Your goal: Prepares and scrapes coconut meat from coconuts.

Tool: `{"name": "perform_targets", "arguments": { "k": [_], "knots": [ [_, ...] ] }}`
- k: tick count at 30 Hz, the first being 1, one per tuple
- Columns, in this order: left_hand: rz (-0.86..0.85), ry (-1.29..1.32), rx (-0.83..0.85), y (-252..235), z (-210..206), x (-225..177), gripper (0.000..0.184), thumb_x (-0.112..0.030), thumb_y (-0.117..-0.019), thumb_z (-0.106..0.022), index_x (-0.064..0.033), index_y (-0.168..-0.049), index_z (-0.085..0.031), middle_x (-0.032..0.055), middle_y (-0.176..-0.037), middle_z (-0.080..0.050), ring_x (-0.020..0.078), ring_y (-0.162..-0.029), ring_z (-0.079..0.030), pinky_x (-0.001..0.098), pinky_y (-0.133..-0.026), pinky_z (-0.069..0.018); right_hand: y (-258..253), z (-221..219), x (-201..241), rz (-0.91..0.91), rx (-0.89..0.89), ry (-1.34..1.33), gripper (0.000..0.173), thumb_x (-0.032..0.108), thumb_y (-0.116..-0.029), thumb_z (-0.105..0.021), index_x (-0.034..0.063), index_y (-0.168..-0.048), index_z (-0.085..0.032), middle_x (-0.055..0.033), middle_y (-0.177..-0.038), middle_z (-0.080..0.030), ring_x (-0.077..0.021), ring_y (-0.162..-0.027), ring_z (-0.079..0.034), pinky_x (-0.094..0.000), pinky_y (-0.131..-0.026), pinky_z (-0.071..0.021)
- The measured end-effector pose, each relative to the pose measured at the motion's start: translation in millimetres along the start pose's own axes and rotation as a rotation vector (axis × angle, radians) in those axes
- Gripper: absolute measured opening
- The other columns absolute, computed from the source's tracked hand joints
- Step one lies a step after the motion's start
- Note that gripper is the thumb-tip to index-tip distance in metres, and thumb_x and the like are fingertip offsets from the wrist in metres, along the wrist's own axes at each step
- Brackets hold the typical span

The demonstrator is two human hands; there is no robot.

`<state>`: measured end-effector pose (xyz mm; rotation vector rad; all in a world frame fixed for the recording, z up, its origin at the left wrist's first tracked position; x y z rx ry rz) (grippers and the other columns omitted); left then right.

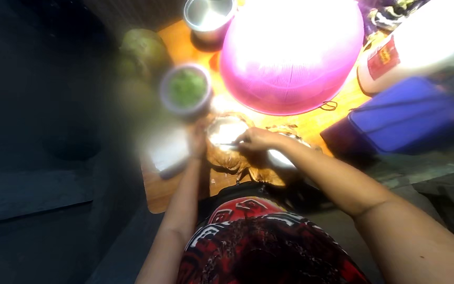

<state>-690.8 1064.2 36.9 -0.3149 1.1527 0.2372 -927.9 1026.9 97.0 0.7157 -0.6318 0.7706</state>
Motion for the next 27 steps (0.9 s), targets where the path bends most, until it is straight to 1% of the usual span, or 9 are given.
{"name": "perform_targets", "arguments": {
  "k": [4, 8, 11, 14, 17, 20, 23, 25, 27],
  "knots": [
    [0.007, 0.008, -0.012, 2.3, 0.0, -0.5, 0.035, -0.020, -0.1090, -0.049, 0.0002, -0.131, -0.065, 0.0133, -0.128, -0.068, 0.0102, -0.115, -0.065, 0.0289, -0.103, -0.0494, 14.0, 26.2, 14.4, -0.154, 0.178, 0.099, 0.027, 0.010, -0.1055, -0.056, 0.0087, -0.127, -0.072, -0.0190, -0.115, -0.072, -0.0351, -0.111, -0.066, -0.0549, -0.100, -0.0486],
    [-0.004, 0.014, -0.009, -0.3, -2.5, -2.4, 0.034, -0.022, -0.1092, -0.049, -0.0009, -0.131, -0.066, 0.0121, -0.124, -0.070, 0.0085, -0.110, -0.066, 0.0276, -0.100, -0.0516, -9.6, 15.7, -3.1, 0.010, -0.036, 0.022, 0.025, 0.013, -0.1039, -0.058, 0.0092, -0.120, -0.076, -0.0165, -0.100, -0.074, -0.0322, -0.095, -0.069, -0.0565, -0.089, -0.0525],
    [-0.002, -0.010, 0.000, 1.7, 1.2, -4.3, 0.036, -0.021, -0.1096, -0.046, 0.0006, -0.131, -0.065, 0.0147, -0.129, -0.068, 0.0126, -0.116, -0.065, 0.0316, -0.104, -0.0497, -11.4, 1.5, -3.9, 0.084, -0.029, -0.003, 0.025, 0.012, -0.1028, -0.058, 0.0053, -0.120, -0.075, -0.0175, -0.093, -0.072, -0.0316, -0.086, -0.068, -0.0550, -0.083, -0.0525],
    [0.010, -0.009, -0.007, 5.0, 1.7, -5.7, 0.036, -0.021, -0.1097, -0.046, -0.0001, -0.131, -0.066, 0.0140, -0.130, -0.067, 0.0124, -0.118, -0.064, 0.0316, -0.105, -0.0484, 7.4, 23.8, 11.9, -0.094, 0.186, 0.088, 0.026, 0.012, -0.1052, -0.057, 0.0064, -0.125, -0.073, -0.0195, -0.109, -0.072, -0.0347, -0.104, -0.067, -0.0560, -0.096, -0.0499],
    [0.008, -0.001, -0.004, 1.8, -0.8, -8.9, 0.035, -0.021, -0.1094, -0.047, 0.0003, -0.130, -0.066, 0.0136, -0.127, -0.069, 0.0116, -0.115, -0.065, 0.0307, -0.104, -0.0493, 3.7, 35.6, 11.2, -0.087, 0.128, 0.105, 0.025, 0.013, -0.1048, -0.059, 0.0084, -0.123, -0.075, -0.0185, -0.107, -0.073, -0.0344, -0.102, -0.067, -0.0563, -0.094, -0.0498],
    [0.000, 0.006, -0.008, -1.1, -2.8, -2.9, 0.035, -0.021, -0.1093, -0.048, -0.0001, -0.130, -0.066, 0.0134, -0.127, -0.069, 0.0119, -0.115, -0.066, 0.0311, -0.104, -0.0499, -14.9, 19.9, 6.3, 0.004, -0.008, 0.022, 0.025, 0.013, -0.1051, -0.057, 0.0080, -0.122, -0.075, -0.0176, -0.102, -0.073, -0.0324, -0.097, -0.069, -0.0561, -0.092, -0.0514],
    [-0.017, -0.007, -0.004, 1.4, 0.2, -1.6, 0.035, -0.021, -0.1097, -0.047, 0.0000, -0.130, -0.066, 0.0135, -0.129, -0.068, 0.0118, -0.117, -0.064, 0.0306, -0.105, -0.0488, -7.5, 10.9, 7.4, -0.003, 0.068, 0.034, 0.025, 0.011, -0.1044, -0.057, 0.0057, -0.122, -0.074, -0.0176, -0.100, -0.072, -0.0316, -0.093, -0.067, -0.0541, -0.089, -0.0517],
    [-0.022, -0.007, -0.008, 3.5, 0.3, -2.0, 0.035, -0.021, -0.1095, -0.047, -0.0005, -0.131, -0.066, 0.0129, -0.128, -0.069, 0.0106, -0.116, -0.065, 0.0296, -0.104, -0.0493, 6.1, 21.2, 11.7, -0.090, 0.170, 0.085, 0.025, 0.011, -0.1048, -0.057, 0.0062, -0.124, -0.073, -0.0188, -0.108, -0.073, -0.0343, -0.103, -0.068, -0.0549, -0.094, -0.0511],
    [-0.012, -0.008, -0.009, 2.6, -0.5, -2.1, 0.035, -0.021, -0.1094, -0.047, -0.0006, -0.132, -0.065, 0.0134, -0.126, -0.069, 0.0107, -0.114, -0.066, 0.0298, -0.103, -0.0498, 10.0, 31.9, 13.5, -0.138, 0.178, 0.097, 0.026, 0.013, -0.1061, -0.057, 0.0086, -0.126, -0.073, -0.0184, -0.109, -0.072, -0.0336, -0.101, -0.067, -0.0543, -0.092, -0.0503]
  ]
}}
Point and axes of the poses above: each hand's wrist, its own y-axis away from the middle knuckle, its own z-axis out of the back of the hand, x = y × z, the point moved 1 cm from there along -y, towards the middle knuckle
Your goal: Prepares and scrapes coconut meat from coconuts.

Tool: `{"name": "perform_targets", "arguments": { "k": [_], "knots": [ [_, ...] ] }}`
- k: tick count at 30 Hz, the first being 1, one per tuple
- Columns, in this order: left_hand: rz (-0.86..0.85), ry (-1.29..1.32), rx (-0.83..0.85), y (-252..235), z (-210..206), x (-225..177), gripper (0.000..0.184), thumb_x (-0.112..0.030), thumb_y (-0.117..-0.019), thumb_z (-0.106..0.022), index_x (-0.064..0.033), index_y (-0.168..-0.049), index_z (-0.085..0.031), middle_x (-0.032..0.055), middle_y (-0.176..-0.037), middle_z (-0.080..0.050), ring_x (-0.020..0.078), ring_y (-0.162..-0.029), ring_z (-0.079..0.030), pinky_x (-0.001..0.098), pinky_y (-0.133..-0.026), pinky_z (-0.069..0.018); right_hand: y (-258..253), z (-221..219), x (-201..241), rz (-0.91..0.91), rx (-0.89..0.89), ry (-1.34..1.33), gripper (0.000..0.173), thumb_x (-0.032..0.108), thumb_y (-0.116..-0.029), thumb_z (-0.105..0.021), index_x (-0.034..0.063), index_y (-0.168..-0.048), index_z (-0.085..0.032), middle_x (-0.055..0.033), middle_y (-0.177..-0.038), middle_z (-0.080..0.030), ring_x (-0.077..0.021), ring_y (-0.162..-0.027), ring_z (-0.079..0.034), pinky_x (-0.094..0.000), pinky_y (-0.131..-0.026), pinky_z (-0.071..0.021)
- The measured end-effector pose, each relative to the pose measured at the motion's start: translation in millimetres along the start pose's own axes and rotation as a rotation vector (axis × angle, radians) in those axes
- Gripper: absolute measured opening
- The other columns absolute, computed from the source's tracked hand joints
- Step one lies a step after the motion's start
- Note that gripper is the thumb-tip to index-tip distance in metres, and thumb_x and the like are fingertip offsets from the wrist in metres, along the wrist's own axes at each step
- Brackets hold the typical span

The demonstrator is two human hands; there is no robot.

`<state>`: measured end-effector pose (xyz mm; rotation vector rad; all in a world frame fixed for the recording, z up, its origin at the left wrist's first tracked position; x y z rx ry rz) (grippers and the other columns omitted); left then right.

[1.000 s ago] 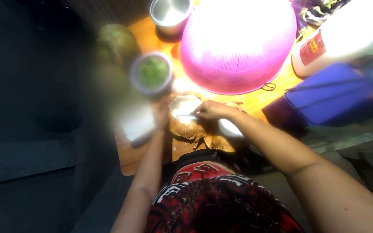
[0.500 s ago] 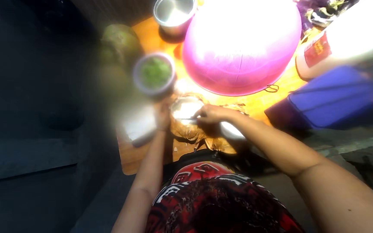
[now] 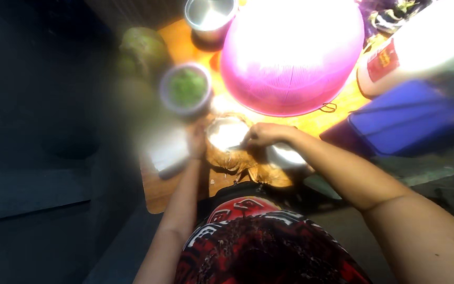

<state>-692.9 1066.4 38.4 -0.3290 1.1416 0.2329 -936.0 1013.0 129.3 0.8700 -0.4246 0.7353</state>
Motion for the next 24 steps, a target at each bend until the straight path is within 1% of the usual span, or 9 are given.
{"name": "perform_targets", "arguments": {
  "k": [4, 7, 10, 12, 14, 17, 19, 21, 24],
  "knots": [
    [0.024, 0.009, 0.016, -3.2, -1.4, -0.1, 0.036, -0.022, -0.1095, -0.047, 0.0006, -0.133, -0.064, 0.0148, -0.124, -0.070, 0.0113, -0.111, -0.067, 0.0304, -0.101, -0.0509, -32.3, -15.5, -14.3, 0.217, -0.264, -0.125, 0.024, 0.012, -0.1034, -0.058, 0.0065, -0.119, -0.076, -0.0163, -0.096, -0.073, -0.0296, -0.088, -0.068, -0.0540, -0.087, -0.0527],
    [-0.011, 0.006, 0.011, -1.4, 1.3, 2.0, 0.035, -0.020, -0.1095, -0.047, 0.0002, -0.130, -0.066, 0.0134, -0.125, -0.070, 0.0098, -0.111, -0.066, 0.0289, -0.101, -0.0508, -25.9, -21.4, -3.6, 0.160, -0.153, -0.120, 0.026, 0.010, -0.1048, -0.057, 0.0056, -0.124, -0.073, -0.0172, -0.096, -0.071, -0.0293, -0.087, -0.065, -0.0516, -0.087, -0.0516],
    [-0.025, 0.012, -0.001, 1.3, 1.3, 5.4, 0.035, -0.021, -0.1093, -0.047, -0.0007, -0.130, -0.067, 0.0126, -0.126, -0.069, 0.0101, -0.113, -0.066, 0.0294, -0.102, -0.0506, -4.6, -10.8, 0.3, 0.056, -0.005, -0.031, 0.025, 0.009, -0.1049, -0.057, 0.0057, -0.125, -0.073, -0.0192, -0.108, -0.072, -0.0335, -0.102, -0.067, -0.0535, -0.095, -0.0507],
    [-0.012, -0.002, -0.005, -0.6, 0.6, 2.3, 0.035, -0.022, -0.1092, -0.047, -0.0005, -0.131, -0.066, 0.0130, -0.125, -0.070, 0.0110, -0.113, -0.066, 0.0305, -0.102, -0.0506, -1.4, 1.8, 2.0, 0.018, 0.009, -0.016, 0.027, 0.011, -0.1059, -0.057, 0.0070, -0.127, -0.072, -0.0193, -0.113, -0.072, -0.0340, -0.108, -0.066, -0.0545, -0.098, -0.0490],
    [0.023, -0.033, 0.007, -1.8, -0.3, -2.0, 0.037, -0.022, -0.1095, -0.047, 0.0008, -0.134, -0.064, 0.0163, -0.124, -0.070, 0.0144, -0.113, -0.067, 0.0334, -0.103, -0.0500, -13.7, 0.0, -3.2, 0.082, -0.107, -0.084, 0.026, 0.012, -0.1057, -0.057, 0.0062, -0.125, -0.073, -0.0192, -0.108, -0.073, -0.0325, -0.101, -0.067, -0.0541, -0.096, -0.0497],
    [0.011, -0.026, 0.003, -3.1, 0.0, 1.7, 0.036, -0.021, -0.1094, -0.048, 0.0007, -0.132, -0.064, 0.0159, -0.123, -0.070, 0.0130, -0.111, -0.067, 0.0315, -0.101, -0.0510, -34.7, -21.3, -14.4, 0.217, -0.238, -0.161, 0.024, 0.011, -0.1031, -0.059, 0.0071, -0.120, -0.076, -0.0131, -0.088, -0.072, -0.0230, -0.077, -0.064, -0.0478, -0.079, -0.0525],
    [0.013, -0.032, 0.010, -1.3, 1.5, 2.1, 0.036, -0.020, -0.1098, -0.046, 0.0005, -0.134, -0.064, 0.0159, -0.125, -0.069, 0.0135, -0.113, -0.067, 0.0317, -0.103, -0.0501, -24.0, -23.0, -10.9, 0.168, -0.160, -0.148, 0.025, 0.010, -0.1042, -0.058, 0.0068, -0.124, -0.074, -0.0130, -0.088, -0.069, -0.0224, -0.077, -0.061, -0.0454, -0.079, -0.0512],
    [0.006, -0.034, 0.015, -0.2, 1.6, 1.9, 0.036, -0.020, -0.1098, -0.046, 0.0001, -0.134, -0.064, 0.0151, -0.126, -0.069, 0.0126, -0.114, -0.066, 0.0310, -0.103, -0.0496, -9.9, -13.6, -3.8, 0.087, -0.067, -0.119, 0.027, 0.010, -0.1053, -0.057, 0.0065, -0.128, -0.072, -0.0159, -0.096, -0.071, -0.0256, -0.086, -0.064, -0.0464, -0.086, -0.0514],
    [-0.011, -0.035, 0.012, -1.4, 0.7, 0.8, 0.036, -0.021, -0.1097, -0.046, 0.0005, -0.132, -0.064, 0.0154, -0.125, -0.070, 0.0129, -0.113, -0.067, 0.0316, -0.103, -0.0501, -11.5, -2.9, -1.6, 0.074, -0.081, -0.100, 0.027, 0.010, -0.1056, -0.057, 0.0081, -0.127, -0.073, -0.0154, -0.097, -0.071, -0.0259, -0.087, -0.064, -0.0477, -0.088, -0.0503]
  ]
}}
Point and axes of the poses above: each hand's wrist, its own y-axis away from the middle knuckle, its own z-axis out of the back of the hand, x = y × z, the point moved 1 cm from there along -y, towards the middle knuckle
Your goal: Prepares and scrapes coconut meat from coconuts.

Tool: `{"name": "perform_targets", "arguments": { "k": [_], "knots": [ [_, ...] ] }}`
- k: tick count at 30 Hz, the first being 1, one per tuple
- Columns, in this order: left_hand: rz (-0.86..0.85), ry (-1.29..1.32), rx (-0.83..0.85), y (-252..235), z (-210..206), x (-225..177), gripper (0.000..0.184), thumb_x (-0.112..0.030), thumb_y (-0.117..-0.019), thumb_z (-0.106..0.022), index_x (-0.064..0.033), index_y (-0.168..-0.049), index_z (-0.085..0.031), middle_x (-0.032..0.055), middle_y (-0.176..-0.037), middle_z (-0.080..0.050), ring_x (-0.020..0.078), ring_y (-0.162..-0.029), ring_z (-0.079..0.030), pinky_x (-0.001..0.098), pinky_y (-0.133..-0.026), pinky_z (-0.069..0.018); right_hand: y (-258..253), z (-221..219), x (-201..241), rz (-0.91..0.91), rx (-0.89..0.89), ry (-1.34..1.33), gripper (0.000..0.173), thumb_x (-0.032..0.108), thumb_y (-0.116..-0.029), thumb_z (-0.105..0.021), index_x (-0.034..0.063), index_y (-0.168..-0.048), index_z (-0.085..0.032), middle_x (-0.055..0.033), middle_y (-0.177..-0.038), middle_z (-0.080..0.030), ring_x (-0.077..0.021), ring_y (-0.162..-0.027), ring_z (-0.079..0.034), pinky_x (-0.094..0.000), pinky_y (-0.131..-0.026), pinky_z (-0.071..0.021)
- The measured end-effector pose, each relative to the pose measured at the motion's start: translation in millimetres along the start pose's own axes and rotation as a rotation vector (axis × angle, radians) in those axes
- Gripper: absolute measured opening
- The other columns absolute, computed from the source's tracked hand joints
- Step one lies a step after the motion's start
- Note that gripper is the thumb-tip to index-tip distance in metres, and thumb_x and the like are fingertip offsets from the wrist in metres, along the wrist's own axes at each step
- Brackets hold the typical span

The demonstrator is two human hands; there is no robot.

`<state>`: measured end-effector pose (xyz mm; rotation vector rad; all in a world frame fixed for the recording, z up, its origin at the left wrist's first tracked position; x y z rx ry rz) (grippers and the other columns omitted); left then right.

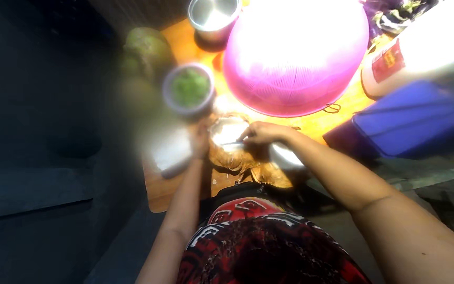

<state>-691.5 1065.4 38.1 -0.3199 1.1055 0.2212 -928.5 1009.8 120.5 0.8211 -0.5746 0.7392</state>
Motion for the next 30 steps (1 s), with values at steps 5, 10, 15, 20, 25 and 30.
{"name": "perform_targets", "arguments": {
  "k": [5, 10, 15, 20, 25, 30],
  "knots": [
    [0.012, 0.005, -0.004, 2.9, 1.3, 0.5, 0.036, -0.020, -0.1097, -0.046, 0.0001, -0.134, -0.064, 0.0151, -0.126, -0.069, 0.0129, -0.114, -0.066, 0.0313, -0.103, -0.0494, -0.3, -7.7, 1.6, -0.008, 0.033, 0.036, 0.027, 0.011, -0.1056, -0.058, 0.0074, -0.128, -0.072, -0.0168, -0.100, -0.072, -0.0289, -0.091, -0.066, -0.0495, -0.090, -0.0511],
    [0.019, 0.005, -0.001, 0.8, 0.5, -3.6, 0.036, -0.022, -0.1097, -0.047, 0.0000, -0.132, -0.065, 0.0146, -0.126, -0.070, 0.0123, -0.115, -0.066, 0.0309, -0.104, -0.0489, 9.5, 7.3, 1.3, -0.044, 0.039, 0.083, 0.027, 0.011, -0.1061, -0.057, 0.0074, -0.128, -0.072, -0.0179, -0.107, -0.073, -0.0316, -0.101, -0.067, -0.0517, -0.095, -0.0498],
    [0.028, 0.004, -0.003, 0.7, 0.8, -3.3, 0.036, -0.021, -0.1098, -0.047, -0.0004, -0.133, -0.065, 0.0148, -0.126, -0.069, 0.0123, -0.114, -0.066, 0.0310, -0.103, -0.0492, -0.5, -13.3, -2.9, 0.026, -0.020, 0.024, 0.027, 0.010, -0.1052, -0.057, 0.0072, -0.127, -0.073, -0.0160, -0.098, -0.072, -0.0280, -0.089, -0.066, -0.0492, -0.088, -0.0517],
    [0.047, 0.027, 0.006, 0.5, -0.3, 1.6, 0.037, -0.022, -0.1095, -0.047, 0.0001, -0.135, -0.063, 0.0151, -0.126, -0.069, 0.0136, -0.114, -0.066, 0.0326, -0.103, -0.0504, 16.4, -0.6, -9.6, -0.056, 0.041, 0.036, 0.026, 0.010, -0.1055, -0.057, 0.0091, -0.126, -0.073, -0.0166, -0.109, -0.073, -0.0305, -0.102, -0.068, -0.0518, -0.095, -0.0510],
    [0.016, 0.047, -0.006, -1.3, -0.7, 0.7, 0.035, -0.021, -0.1093, -0.047, 0.0006, -0.131, -0.065, 0.0143, -0.122, -0.070, 0.0107, -0.110, -0.067, 0.0298, -0.101, -0.0510, -2.9, -13.0, -2.9, 0.043, -0.090, -0.037, 0.027, 0.012, -0.1063, -0.056, 0.0089, -0.128, -0.073, -0.0151, -0.101, -0.073, -0.0267, -0.091, -0.067, -0.0495, -0.091, -0.0519],
    [-0.002, 0.029, -0.015, 2.1, 0.1, 4.3, 0.036, -0.021, -0.1091, -0.047, 0.0010, -0.132, -0.065, 0.0149, -0.125, -0.070, 0.0118, -0.114, -0.066, 0.0300, -0.103, -0.0497, 18.6, -8.6, 6.5, -0.069, 0.065, 0.019, 0.030, 0.009, -0.1068, -0.054, 0.0071, -0.132, -0.069, -0.0180, -0.109, -0.072, -0.0306, -0.100, -0.067, -0.0498, -0.095, -0.0500]
  ]
}}
Point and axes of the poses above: each hand's wrist, its own y-axis away from the middle knuckle, its own z-axis out of the back of the hand, x = y × z, the point moved 1 cm from there along -y, towards the middle knuckle
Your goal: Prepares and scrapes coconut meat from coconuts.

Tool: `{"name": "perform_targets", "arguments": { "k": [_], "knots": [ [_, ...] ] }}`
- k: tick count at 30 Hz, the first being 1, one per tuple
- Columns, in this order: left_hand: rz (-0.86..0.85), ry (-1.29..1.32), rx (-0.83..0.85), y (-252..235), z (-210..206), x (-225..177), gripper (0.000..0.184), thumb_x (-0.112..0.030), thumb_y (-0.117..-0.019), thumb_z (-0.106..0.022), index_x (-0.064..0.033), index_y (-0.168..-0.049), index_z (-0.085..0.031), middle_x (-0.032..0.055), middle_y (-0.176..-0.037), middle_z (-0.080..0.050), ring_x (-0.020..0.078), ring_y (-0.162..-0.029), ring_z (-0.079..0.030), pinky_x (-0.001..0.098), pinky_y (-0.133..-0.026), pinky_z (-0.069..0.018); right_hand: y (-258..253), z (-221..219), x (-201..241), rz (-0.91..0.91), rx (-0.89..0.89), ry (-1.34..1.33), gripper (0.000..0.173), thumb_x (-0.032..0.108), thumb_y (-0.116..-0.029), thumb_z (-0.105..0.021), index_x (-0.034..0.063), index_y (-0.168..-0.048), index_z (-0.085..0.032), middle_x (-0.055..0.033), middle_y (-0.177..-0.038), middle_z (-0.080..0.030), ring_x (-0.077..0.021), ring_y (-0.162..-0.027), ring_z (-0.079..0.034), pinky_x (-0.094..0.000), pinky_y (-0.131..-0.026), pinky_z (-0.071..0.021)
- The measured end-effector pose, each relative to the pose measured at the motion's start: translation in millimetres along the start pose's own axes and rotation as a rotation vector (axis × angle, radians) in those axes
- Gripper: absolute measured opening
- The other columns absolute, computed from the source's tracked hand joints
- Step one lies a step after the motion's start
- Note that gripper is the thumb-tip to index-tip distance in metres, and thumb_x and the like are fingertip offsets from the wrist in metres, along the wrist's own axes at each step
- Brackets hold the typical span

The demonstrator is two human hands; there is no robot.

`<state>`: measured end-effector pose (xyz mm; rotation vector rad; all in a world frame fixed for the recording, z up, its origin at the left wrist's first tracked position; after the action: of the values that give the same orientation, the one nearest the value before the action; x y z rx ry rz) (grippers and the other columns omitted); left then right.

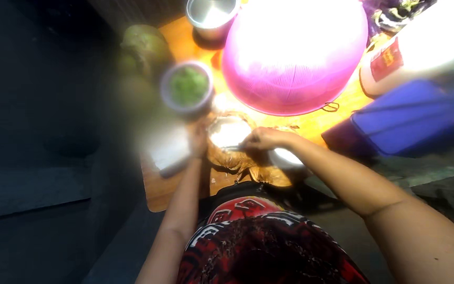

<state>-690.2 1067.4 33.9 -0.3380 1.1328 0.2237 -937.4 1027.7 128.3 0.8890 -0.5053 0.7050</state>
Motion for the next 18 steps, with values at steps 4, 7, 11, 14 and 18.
{"name": "perform_targets", "arguments": {
  "k": [4, 7, 11, 14, 18],
  "knots": [
    [0.010, -0.039, 0.000, -2.2, -0.8, -3.7, 0.037, -0.023, -0.1097, -0.047, -0.0003, -0.133, -0.065, 0.0149, -0.125, -0.070, 0.0130, -0.114, -0.066, 0.0320, -0.104, -0.0495, -10.9, 3.8, -13.3, 0.081, -0.122, -0.015, 0.026, 0.010, -0.1051, -0.058, 0.0088, -0.124, -0.074, -0.0157, -0.101, -0.074, -0.0286, -0.093, -0.068, -0.0508, -0.091, -0.0519],
    [0.015, -0.022, 0.001, -1.8, -0.8, -5.1, 0.036, -0.022, -0.1098, -0.047, -0.0004, -0.132, -0.066, 0.0143, -0.124, -0.070, 0.0112, -0.112, -0.067, 0.0304, -0.102, -0.0499, -23.1, -7.6, -13.7, 0.151, -0.155, -0.045, 0.026, 0.011, -0.1051, -0.057, 0.0080, -0.125, -0.074, -0.0154, -0.098, -0.073, -0.0272, -0.088, -0.067, -0.0499, -0.088, -0.0524],
    [-0.006, -0.014, -0.004, 1.1, 0.8, -4.4, 0.036, -0.021, -0.1094, -0.047, 0.0009, -0.132, -0.065, 0.0142, -0.124, -0.070, 0.0106, -0.113, -0.066, 0.0290, -0.102, -0.0496, 0.1, 3.3, 2.7, 0.028, 0.015, 0.013, 0.029, 0.010, -0.1067, -0.055, 0.0059, -0.131, -0.069, -0.0190, -0.112, -0.072, -0.0317, -0.103, -0.067, -0.0499, -0.097, -0.0498],
    [-0.006, -0.009, 0.000, -0.9, -1.2, -4.4, 0.036, -0.022, -0.1096, -0.047, 0.0002, -0.132, -0.065, 0.0140, -0.123, -0.071, 0.0100, -0.111, -0.067, 0.0287, -0.102, -0.0504, -7.3, 10.6, -1.2, 0.033, -0.032, 0.034, 0.027, 0.010, -0.1063, -0.056, 0.0075, -0.128, -0.072, -0.0178, -0.107, -0.072, -0.0307, -0.099, -0.067, -0.0502, -0.095, -0.0499],
    [0.018, -0.016, 0.012, -2.0, -0.1, -6.4, 0.036, -0.021, -0.1100, -0.046, 0.0006, -0.132, -0.065, 0.0148, -0.124, -0.070, 0.0118, -0.111, -0.067, 0.0309, -0.102, -0.0506, -32.4, -5.4, -12.9, 0.163, -0.153, -0.028, 0.026, 0.011, -0.1051, -0.056, 0.0077, -0.125, -0.074, -0.0156, -0.096, -0.073, -0.0275, -0.086, -0.066, -0.0510, -0.086, -0.0523]
  ]
}}
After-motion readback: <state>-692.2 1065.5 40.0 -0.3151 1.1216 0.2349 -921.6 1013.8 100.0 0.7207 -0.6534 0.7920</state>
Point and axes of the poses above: each hand's wrist, its own y-axis away from the middle knuckle, its own z-axis out of the back of the hand, x = y × z, the point moved 1 cm from there along -y, towards the middle knuckle
